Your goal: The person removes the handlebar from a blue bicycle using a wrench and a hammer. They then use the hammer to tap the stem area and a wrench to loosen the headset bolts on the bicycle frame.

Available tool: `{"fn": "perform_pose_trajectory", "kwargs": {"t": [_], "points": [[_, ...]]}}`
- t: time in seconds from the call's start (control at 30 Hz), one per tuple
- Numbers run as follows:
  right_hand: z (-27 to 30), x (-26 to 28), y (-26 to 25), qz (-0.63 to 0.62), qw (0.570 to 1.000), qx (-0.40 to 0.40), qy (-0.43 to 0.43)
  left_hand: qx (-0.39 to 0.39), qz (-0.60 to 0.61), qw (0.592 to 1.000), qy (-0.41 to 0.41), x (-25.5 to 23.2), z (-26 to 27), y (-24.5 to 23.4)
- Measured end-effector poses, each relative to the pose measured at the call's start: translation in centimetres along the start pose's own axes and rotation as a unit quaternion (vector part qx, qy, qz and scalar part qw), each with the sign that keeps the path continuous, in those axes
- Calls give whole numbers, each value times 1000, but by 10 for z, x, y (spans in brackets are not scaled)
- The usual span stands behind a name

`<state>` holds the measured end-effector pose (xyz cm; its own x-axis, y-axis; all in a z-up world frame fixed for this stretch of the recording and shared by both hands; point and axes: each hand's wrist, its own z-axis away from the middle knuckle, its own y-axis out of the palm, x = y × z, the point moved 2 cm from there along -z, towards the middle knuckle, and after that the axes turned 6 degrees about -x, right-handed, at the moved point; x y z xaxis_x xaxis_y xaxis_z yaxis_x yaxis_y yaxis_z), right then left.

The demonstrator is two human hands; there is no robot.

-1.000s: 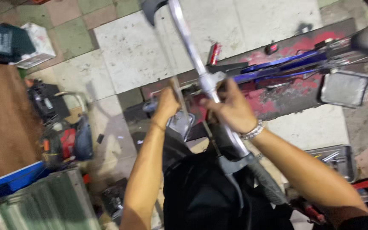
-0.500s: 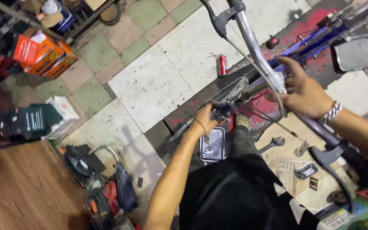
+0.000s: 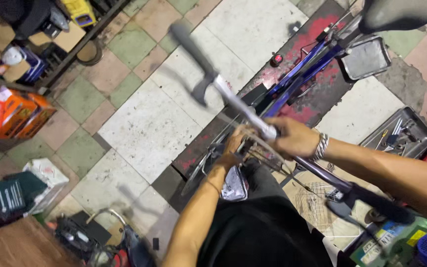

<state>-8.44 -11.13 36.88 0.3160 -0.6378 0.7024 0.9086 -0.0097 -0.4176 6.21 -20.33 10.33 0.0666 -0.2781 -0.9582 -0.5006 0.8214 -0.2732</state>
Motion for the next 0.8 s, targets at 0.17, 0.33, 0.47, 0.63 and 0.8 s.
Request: {"fn": "perform_pose_trajectory", "kwargs": {"t": [0.17,0.33,0.47,0.63,0.8], "points": [[7,-6,-16,145,983,51,-103,-19,31,999,18,58,14,28],[21,12,5,70,994,-67,54,-25,0,999,25,-8,-3,10],[19,28,-4,108,993,-55,16,9,-7,999,-43,-42,-3,-8],[20,28,-23,186,973,95,-95,-2,6,998,-61,-37,3,-13],[18,28,-5,108,993,-26,31,19,1,998,-68,-36,-4,-10]]}}
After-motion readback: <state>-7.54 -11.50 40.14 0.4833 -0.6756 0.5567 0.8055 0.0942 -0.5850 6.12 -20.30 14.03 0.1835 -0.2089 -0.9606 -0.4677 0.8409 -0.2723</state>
